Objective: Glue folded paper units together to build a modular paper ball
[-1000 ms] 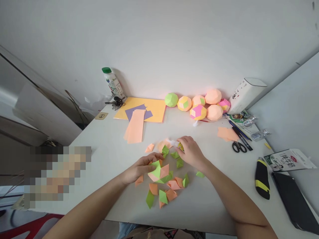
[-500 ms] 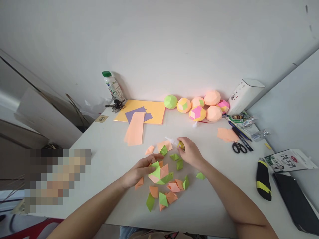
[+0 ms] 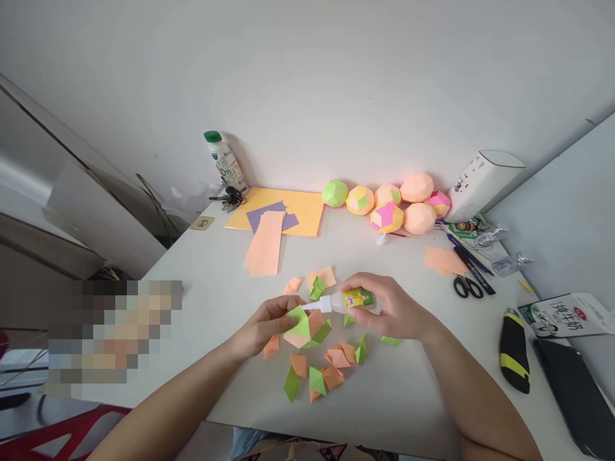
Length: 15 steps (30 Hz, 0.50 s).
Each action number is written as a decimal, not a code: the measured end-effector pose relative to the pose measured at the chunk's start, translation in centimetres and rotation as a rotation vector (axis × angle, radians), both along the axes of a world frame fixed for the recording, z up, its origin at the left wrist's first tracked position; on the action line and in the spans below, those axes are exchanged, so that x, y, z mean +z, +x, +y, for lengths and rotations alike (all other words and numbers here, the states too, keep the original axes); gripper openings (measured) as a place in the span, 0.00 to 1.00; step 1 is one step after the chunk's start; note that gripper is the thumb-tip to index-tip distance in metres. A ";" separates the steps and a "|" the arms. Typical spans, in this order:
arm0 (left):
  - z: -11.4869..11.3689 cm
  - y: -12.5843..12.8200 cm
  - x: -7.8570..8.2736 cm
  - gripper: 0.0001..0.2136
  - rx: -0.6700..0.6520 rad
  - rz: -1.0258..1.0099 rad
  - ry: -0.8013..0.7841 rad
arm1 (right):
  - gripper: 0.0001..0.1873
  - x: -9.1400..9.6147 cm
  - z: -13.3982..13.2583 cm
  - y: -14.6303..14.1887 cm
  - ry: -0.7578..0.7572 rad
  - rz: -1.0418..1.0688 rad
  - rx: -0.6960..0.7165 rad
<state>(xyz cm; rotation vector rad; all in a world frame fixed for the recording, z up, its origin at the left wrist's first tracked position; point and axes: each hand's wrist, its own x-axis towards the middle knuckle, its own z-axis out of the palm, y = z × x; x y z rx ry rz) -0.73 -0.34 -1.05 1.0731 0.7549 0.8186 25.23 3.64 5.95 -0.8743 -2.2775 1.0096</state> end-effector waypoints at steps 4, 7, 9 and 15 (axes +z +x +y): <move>0.0 0.1 0.0 0.08 0.008 0.008 0.004 | 0.15 0.1 -0.3 -0.1 0.008 -0.032 0.045; 0.1 0.0 0.2 0.09 0.004 0.029 0.011 | 0.15 0.0 -0.3 -0.2 0.001 -0.052 0.054; 0.1 0.0 0.3 0.09 -0.008 0.042 0.018 | 0.15 0.0 -0.4 -0.3 0.002 -0.052 0.053; 0.0 0.0 0.5 0.09 -0.058 0.034 0.037 | 0.15 0.0 -0.6 -0.6 -0.029 -0.057 0.066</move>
